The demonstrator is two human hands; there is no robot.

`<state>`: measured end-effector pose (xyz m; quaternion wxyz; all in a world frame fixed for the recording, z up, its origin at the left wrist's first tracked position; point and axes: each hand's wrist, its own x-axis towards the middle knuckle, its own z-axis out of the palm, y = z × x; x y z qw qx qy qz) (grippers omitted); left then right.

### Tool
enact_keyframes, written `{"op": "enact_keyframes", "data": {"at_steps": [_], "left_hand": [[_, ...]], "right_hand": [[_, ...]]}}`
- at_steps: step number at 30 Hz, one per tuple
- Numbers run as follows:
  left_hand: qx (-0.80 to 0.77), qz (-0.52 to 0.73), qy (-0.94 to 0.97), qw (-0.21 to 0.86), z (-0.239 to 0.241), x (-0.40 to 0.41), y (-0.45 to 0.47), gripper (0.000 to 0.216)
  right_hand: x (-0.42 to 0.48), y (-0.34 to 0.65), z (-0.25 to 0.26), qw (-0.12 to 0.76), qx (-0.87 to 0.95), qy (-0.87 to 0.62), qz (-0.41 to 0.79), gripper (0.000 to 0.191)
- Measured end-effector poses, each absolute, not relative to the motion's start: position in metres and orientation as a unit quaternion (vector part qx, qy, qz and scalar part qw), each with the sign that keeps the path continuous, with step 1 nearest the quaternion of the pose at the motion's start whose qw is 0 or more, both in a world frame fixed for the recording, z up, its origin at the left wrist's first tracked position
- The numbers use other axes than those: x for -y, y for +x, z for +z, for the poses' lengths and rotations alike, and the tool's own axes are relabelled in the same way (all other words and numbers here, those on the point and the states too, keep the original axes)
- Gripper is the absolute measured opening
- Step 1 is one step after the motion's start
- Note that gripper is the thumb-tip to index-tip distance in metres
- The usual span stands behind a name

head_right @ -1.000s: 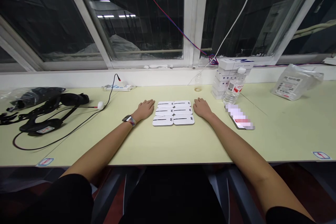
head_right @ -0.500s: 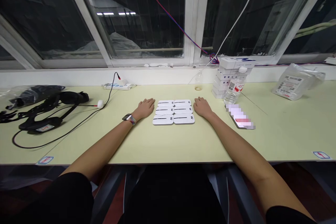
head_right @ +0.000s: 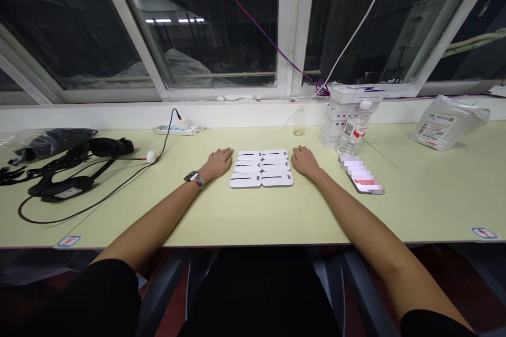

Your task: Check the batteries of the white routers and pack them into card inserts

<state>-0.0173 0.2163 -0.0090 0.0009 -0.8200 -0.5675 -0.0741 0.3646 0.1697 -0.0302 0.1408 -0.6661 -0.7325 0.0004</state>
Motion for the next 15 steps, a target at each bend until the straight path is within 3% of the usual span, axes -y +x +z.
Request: {"op": "enact_keyframes", "data": {"at_steps": [15], "left_hand": [[0.564, -0.081, -0.822, 0.004, -0.0059, -0.2147, -0.0148, 0.056]], "right_hand": [[-0.1695, 0.3659, -0.0300, 0.145, 0.730, -0.667, 0.010, 0.043]]}}
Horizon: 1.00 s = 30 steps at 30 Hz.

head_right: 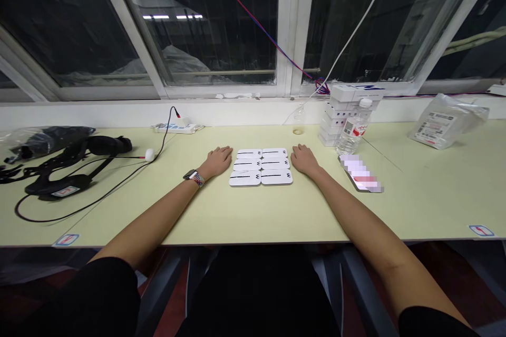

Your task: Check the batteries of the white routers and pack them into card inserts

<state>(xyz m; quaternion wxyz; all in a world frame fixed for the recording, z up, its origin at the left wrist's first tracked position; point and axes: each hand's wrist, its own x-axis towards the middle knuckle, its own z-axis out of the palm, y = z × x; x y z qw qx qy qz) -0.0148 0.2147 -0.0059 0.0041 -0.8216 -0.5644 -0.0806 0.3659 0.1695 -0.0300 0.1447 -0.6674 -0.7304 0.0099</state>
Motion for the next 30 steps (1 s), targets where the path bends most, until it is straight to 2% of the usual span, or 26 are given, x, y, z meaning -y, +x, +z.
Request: {"op": "enact_keyframes", "data": {"at_steps": [11, 16, 21, 30], "left_hand": [[0.570, -0.112, -0.814, 0.010, 0.000, -0.208, -0.011, 0.049], [0.585, -0.157, -0.796, 0.013, 0.006, -0.204, -0.008, 0.044], [0.582, -0.214, -0.784, 0.018, 0.010, -0.195, -0.005, 0.045], [0.551, -0.282, -0.785, 0.027, 0.015, -0.180, 0.008, 0.039]], "right_hand": [[-0.159, 0.357, -0.021, 0.185, 0.707, -0.682, 0.030, 0.042], [-0.138, 0.346, -0.005, 0.267, 0.674, -0.689, 0.013, 0.057], [-0.093, 0.313, 0.006, 0.363, 0.753, -0.549, -0.018, 0.057], [-0.007, 0.279, -0.029, 0.279, 0.863, -0.421, 0.000, 0.056]]}}
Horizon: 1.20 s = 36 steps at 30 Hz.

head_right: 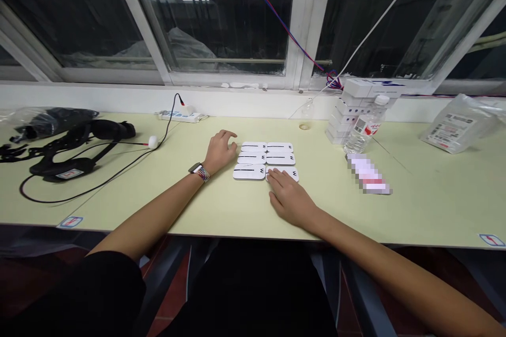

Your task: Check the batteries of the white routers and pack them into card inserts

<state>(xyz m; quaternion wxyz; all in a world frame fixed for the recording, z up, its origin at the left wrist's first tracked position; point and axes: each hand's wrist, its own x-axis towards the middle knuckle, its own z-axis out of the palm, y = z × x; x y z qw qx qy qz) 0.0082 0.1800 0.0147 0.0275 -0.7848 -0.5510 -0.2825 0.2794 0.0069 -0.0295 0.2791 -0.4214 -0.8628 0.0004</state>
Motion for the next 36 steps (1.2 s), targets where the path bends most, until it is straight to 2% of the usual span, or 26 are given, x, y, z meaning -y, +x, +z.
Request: {"op": "enact_keyframes", "data": {"at_steps": [6, 12, 15, 18, 20, 22, 23, 26, 29, 33, 36], "left_hand": [[0.504, -0.301, -0.809, 0.024, 0.019, -0.169, 0.014, 0.033], [0.379, -0.343, -0.859, 0.003, 0.042, -0.144, 0.027, 0.029], [0.269, -0.362, -0.890, -0.067, 0.059, -0.112, 0.037, 0.025], [0.204, -0.272, -0.927, -0.155, 0.065, -0.068, 0.044, 0.028], [0.212, -0.229, -0.931, -0.190, 0.060, -0.041, 0.045, 0.046], [0.249, -0.217, -0.922, -0.201, 0.048, -0.021, 0.042, 0.078], [0.272, -0.215, -0.916, -0.202, 0.041, -0.014, 0.039, 0.087], [0.315, -0.207, -0.900, -0.219, 0.026, -0.007, 0.030, 0.089], [0.331, -0.218, -0.894, -0.210, 0.021, -0.009, 0.022, 0.085], [0.346, -0.228, -0.883, -0.221, 0.021, -0.013, 0.017, 0.084], [0.345, -0.214, -0.883, -0.238, 0.022, -0.014, 0.017, 0.080]], "right_hand": [[0.013, 0.301, -0.018, 0.300, 0.860, -0.412, -0.021, 0.063], [0.013, 0.311, -0.003, 0.259, 0.894, -0.364, -0.041, 0.036], [0.010, 0.306, -0.003, 0.248, 0.911, -0.328, -0.038, 0.033], [-0.001, 0.296, -0.004, 0.277, 0.888, -0.366, 0.016, 0.039], [-0.012, 0.286, -0.005, 0.301, 0.854, -0.414, 0.096, 0.036], [-0.022, 0.276, -0.003, 0.312, 0.818, -0.446, 0.185, 0.027], [-0.025, 0.272, -0.002, 0.316, 0.805, -0.453, 0.218, 0.024], [-0.030, 0.270, 0.004, 0.337, 0.792, -0.442, 0.251, 0.020], [-0.024, 0.286, 0.011, 0.352, 0.810, -0.406, 0.234, 0.016], [-0.005, 0.311, 0.014, 0.328, 0.860, -0.327, 0.215, 0.027], [0.009, 0.316, 0.010, 0.318, 0.880, -0.298, 0.187, 0.027]]}}
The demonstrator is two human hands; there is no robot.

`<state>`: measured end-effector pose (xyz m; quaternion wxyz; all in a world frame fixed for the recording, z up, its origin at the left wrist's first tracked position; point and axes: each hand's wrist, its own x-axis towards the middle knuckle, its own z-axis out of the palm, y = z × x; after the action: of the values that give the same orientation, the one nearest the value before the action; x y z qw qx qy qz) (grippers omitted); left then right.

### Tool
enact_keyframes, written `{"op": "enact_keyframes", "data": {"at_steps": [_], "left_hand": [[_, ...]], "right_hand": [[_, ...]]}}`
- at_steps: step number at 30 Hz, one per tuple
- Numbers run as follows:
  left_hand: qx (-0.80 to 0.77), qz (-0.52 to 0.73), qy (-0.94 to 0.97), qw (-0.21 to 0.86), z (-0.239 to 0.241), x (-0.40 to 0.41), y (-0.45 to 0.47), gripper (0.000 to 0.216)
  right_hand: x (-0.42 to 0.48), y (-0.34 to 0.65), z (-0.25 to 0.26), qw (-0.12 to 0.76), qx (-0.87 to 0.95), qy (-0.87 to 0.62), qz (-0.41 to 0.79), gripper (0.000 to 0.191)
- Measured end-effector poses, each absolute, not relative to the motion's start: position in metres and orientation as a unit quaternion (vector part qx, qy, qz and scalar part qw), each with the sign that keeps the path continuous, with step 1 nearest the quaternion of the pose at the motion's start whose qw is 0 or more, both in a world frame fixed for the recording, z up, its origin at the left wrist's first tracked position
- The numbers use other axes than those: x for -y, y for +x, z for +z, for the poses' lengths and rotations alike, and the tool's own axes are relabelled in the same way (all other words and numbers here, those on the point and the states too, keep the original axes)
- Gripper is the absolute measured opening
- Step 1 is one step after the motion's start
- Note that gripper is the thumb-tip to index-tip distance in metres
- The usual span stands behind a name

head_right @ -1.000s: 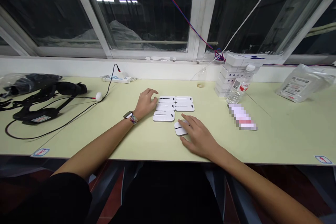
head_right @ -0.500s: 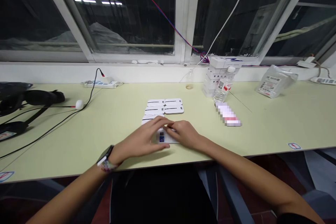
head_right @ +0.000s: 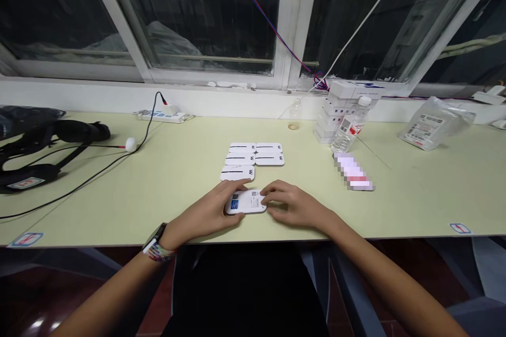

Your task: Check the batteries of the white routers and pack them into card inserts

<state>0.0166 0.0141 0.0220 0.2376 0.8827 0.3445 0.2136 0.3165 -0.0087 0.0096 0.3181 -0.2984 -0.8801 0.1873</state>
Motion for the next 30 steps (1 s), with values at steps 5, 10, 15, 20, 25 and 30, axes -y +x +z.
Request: {"op": "enact_keyframes", "data": {"at_steps": [5, 10, 15, 20, 25, 30], "left_hand": [[-0.343, 0.204, 0.879, 0.262, 0.022, -0.015, 0.016, 0.080], [-0.335, 0.208, 0.880, 0.264, 0.022, -0.015, 0.016, 0.080], [-0.336, 0.210, 0.881, 0.258, 0.021, -0.015, 0.015, 0.082], [-0.334, 0.202, 0.884, 0.256, 0.020, -0.016, 0.013, 0.085], [-0.327, 0.200, 0.882, 0.272, 0.019, -0.018, 0.012, 0.086], [-0.326, 0.201, 0.880, 0.279, 0.018, -0.020, 0.013, 0.085]], "right_hand": [[0.014, 0.312, 0.007, 0.303, 0.908, -0.276, 0.084, 0.019], [0.011, 0.312, 0.013, 0.233, 0.939, -0.250, -0.045, 0.014], [0.008, 0.308, 0.023, 0.146, 0.955, -0.208, -0.154, 0.016], [0.007, 0.298, 0.030, 0.097, 0.960, -0.163, -0.206, 0.020], [0.007, 0.295, 0.025, 0.082, 0.964, -0.158, -0.198, 0.021], [0.005, 0.295, 0.018, 0.100, 0.967, -0.183, -0.143, 0.024]]}}
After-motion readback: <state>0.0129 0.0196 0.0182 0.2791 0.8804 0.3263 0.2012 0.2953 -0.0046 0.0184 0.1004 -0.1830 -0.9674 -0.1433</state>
